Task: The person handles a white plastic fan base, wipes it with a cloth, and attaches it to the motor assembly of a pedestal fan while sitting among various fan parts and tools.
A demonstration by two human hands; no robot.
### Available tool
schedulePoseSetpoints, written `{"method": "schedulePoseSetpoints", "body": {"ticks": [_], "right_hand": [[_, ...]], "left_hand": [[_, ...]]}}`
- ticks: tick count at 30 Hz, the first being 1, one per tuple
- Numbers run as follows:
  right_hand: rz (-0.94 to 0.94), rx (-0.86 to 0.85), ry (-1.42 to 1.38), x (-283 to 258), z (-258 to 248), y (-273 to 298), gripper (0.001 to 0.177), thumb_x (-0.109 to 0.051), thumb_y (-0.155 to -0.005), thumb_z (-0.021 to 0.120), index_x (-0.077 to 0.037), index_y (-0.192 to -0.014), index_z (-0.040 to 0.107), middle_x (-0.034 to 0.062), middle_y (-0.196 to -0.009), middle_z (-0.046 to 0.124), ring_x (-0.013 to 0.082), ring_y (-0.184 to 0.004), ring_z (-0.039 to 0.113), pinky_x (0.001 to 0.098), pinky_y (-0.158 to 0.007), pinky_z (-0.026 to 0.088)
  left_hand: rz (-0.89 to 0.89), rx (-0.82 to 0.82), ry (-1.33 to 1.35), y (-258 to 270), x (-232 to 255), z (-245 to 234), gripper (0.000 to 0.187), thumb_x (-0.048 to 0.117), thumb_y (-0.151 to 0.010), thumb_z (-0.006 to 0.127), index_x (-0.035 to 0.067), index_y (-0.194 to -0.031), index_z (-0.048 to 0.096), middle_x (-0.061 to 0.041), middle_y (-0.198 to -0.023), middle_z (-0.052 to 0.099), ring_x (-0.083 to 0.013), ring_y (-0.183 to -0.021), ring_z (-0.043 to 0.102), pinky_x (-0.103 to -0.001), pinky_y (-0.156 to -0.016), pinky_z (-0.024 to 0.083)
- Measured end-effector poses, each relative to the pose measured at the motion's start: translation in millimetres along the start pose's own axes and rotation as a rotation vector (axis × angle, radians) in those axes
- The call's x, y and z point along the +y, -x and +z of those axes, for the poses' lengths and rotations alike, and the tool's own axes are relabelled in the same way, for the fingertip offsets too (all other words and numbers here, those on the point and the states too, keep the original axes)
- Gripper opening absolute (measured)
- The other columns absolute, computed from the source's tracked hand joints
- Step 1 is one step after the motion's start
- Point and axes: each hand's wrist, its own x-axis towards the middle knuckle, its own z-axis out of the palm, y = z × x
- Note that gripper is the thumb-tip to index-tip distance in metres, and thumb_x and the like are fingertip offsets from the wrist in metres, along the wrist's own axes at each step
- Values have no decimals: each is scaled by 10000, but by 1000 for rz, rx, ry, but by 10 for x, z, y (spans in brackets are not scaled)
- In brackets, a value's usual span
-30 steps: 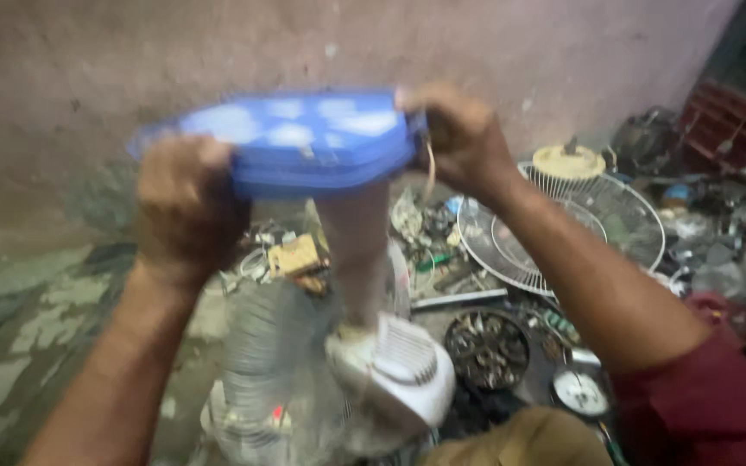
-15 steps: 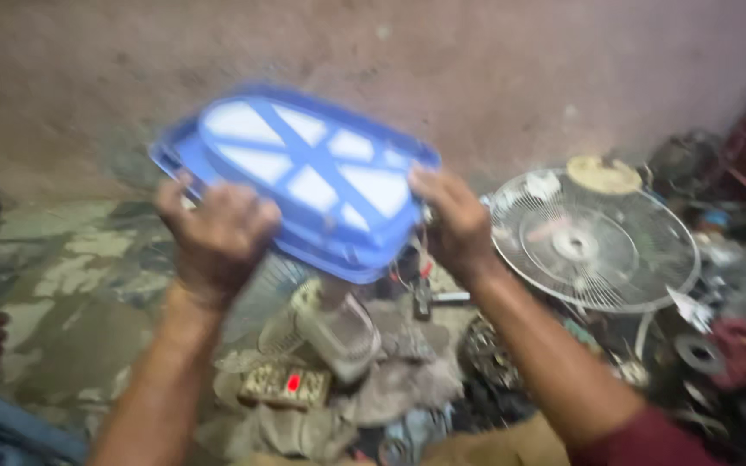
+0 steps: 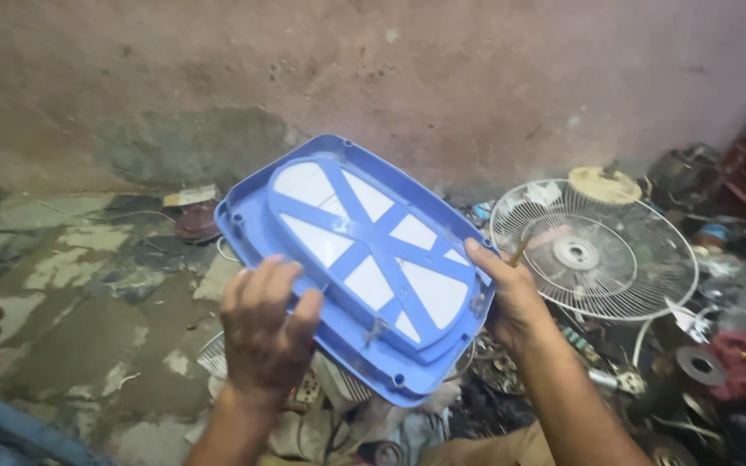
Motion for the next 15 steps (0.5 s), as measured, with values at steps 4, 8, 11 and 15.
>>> {"method": "schedulePoseSetpoints", "body": {"ticks": [4, 8, 11, 15], "right_hand": [[41, 88, 79, 203, -349, 129, 341, -234, -888, 736, -14, -1141, 675, 81, -921, 727, 172, -752, 693, 323, -657, 568], [-38, 13, 109, 342, -504, 319, 338, -232, -1011, 791, 3, -1229, 683, 77, -922, 676, 164, -643, 562, 310, -503, 411], [9, 81, 33, 350, -452, 515, 384, -235, -871, 766, -28, -1178, 663, 60, -959, 728, 156, -783, 702, 317, -682, 586], [177, 40, -57, 232, -571, 810, 496, -277, -819, 757, -1, -1222, 674, 96, -1029, 764, 175, -874, 758, 321, -766, 628]], "left_hand": [[-877, 213, 713, 147, 547, -340, 463, 220, -946, 645, 63, -1342, 463, -242, -1392, 505, -370, -1320, 509, -486, -1127, 394], [-1062, 861, 1795, 60, 863, -596, 486, 308, -1089, 564, 11, -1451, 436, -251, -1431, 525, -341, -1300, 572, -460, -1086, 478], [-1474, 367, 1460, -29, 857, -637, 518, 133, -1004, 566, -79, -1461, 445, -203, -1412, 568, -263, -1279, 577, -386, -1084, 471], [-1666, 356, 1550, -1, 775, -529, 536, 111, -912, 605, -67, -1402, 476, -157, -1296, 629, -262, -1187, 631, -402, -1039, 511]]}}
